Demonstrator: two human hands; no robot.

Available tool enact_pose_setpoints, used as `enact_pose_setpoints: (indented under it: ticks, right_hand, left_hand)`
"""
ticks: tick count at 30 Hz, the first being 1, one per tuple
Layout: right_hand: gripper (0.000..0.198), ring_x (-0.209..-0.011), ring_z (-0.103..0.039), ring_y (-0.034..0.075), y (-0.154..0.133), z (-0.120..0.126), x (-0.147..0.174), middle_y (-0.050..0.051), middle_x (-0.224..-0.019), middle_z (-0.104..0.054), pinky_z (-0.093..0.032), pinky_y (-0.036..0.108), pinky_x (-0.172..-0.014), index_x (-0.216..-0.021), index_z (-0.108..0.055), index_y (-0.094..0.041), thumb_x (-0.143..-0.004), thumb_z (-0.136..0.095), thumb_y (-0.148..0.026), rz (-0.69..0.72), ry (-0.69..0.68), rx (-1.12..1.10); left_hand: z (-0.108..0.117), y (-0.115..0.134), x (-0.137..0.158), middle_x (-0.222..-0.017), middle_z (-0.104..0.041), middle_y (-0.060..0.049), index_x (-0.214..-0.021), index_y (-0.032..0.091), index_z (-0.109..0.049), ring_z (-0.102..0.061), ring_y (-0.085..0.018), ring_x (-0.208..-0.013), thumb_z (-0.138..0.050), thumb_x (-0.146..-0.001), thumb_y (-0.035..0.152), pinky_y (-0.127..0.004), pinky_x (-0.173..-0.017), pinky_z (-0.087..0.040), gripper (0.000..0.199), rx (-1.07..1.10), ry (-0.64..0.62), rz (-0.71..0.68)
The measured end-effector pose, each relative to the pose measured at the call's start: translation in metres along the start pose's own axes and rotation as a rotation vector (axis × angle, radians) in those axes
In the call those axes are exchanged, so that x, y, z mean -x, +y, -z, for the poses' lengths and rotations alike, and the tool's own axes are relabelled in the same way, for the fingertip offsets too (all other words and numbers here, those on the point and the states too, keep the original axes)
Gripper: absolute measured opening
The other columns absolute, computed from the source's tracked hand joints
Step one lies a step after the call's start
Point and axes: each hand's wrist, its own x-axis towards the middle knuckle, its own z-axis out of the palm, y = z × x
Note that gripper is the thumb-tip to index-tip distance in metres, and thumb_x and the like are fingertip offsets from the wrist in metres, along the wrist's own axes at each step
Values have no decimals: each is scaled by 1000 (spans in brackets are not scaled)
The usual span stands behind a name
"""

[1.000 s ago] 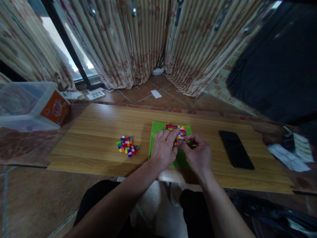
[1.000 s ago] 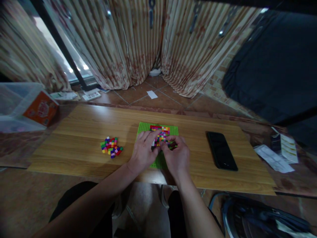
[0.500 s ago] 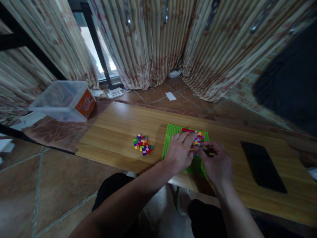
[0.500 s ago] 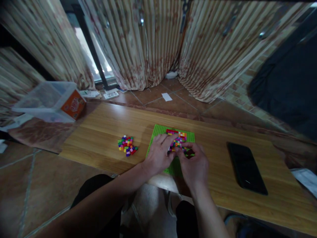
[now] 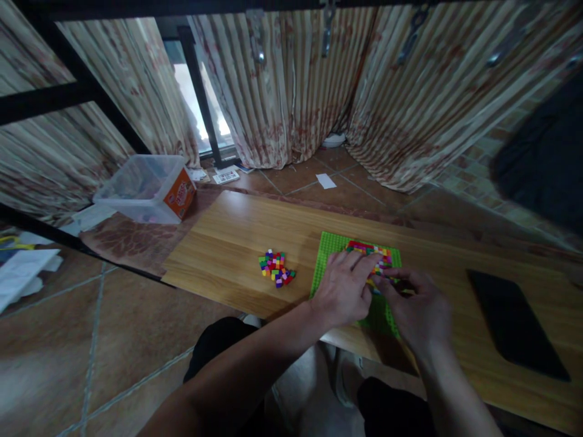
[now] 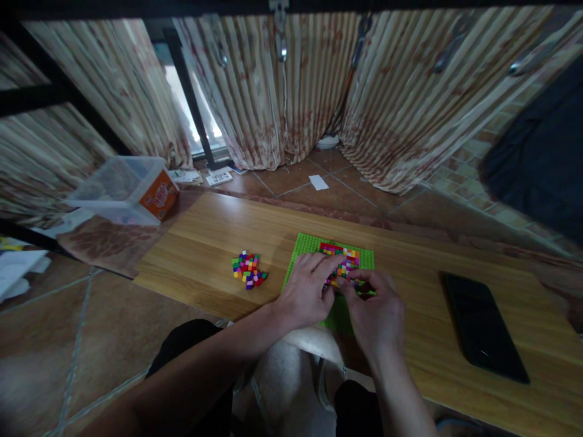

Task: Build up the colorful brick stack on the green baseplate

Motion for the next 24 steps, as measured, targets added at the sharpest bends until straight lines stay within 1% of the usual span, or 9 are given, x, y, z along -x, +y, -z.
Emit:
enact_pose_setpoints:
  ticks: [6,9,12,16,17,18,19,22,24]
  right_hand:
    - [35,-64,-55,16,-1,0,0,6,-84,-62,-42,31,-60,-80,-69,-19,-76,-63,-54,-22,-11,-5]
    - [37,-63,-56,16,1,0,0,6,-86,-64,-42,31,-60,-80,-69,-20,-74,-65,-56,-51,-26,-29]
    - [37,-66,-57,17,4,0,-1,6,-86,-65,-43,32,-62,-80,-70,-20,-71,-69,-56,-55,-27,-54]
    - [34,-70,-59,17,6,2,-1,5,-87,-68,-45,31,-65,-81,-72,-20,-72,-70,-53,-81,-17,-141]
    - [33,-69,-60,17,5,3,-1,5,-84,-69,-45,30,-65,-80,-71,-20,-73,-69,-52,-102,5,-178]
    - [32,-68,-60,17,4,4,-1,4,-80,-69,-45,30,-64,-79,-71,-20,-75,-68,-51,-123,35,-217]
    - [31,-68,-61,17,4,5,-1,3,-76,-68,-46,30,-64,-77,-70,-20,-76,-67,-50,-139,67,-251]
    - [28,-68,-62,18,3,9,-2,3,-72,-68,-46,30,-65,-73,-70,-20,-77,-65,-48,-136,122,-288]
    - [29,-71,-63,19,6,11,-2,4,-75,-69,-46,31,-66,-74,-71,-20,-78,-65,-48,-106,109,-279]
  left_hand:
    - [14,-9,5,-112,-62,-9,-131,17,-50,-56,-24,-105,-51,-76,12,-41,-95,-44,55,30,65,32]
    - [31,-21,3,-107,-64,-8,-130,18,-52,-57,-23,-103,-51,-72,8,-41,-95,-45,58,21,131,85]
    - [58,-45,2,-102,-65,-7,-123,17,-57,-59,-21,-98,-49,-69,4,-37,-91,-48,56,2,189,188]
    - [99,-92,9,-96,-66,-7,-111,13,-65,-61,-18,-84,-48,-68,4,-32,-81,-49,47,-46,161,411]
    - [108,-103,13,-92,-67,-6,-106,13,-67,-60,-18,-82,-48,-68,4,-31,-80,-48,43,-52,152,491]
    - [117,-111,18,-88,-67,-5,-99,14,-68,-60,-17,-80,-49,-68,5,-29,-78,-47,38,-41,105,561]
    - [124,-117,23,-80,-66,-3,-89,14,-69,-59,-16,-77,-50,-67,6,-28,-76,-46,30,-36,79,588]
    - [137,-121,42,-61,-58,2,-69,14,-67,-54,-14,-65,-55,-65,9,-26,-67,-44,13,-26,29,645]
    - [138,-115,54,-59,-58,3,-70,15,-68,-53,-13,-64,-57,-64,9,-24,-65,-44,14,-24,45,692]
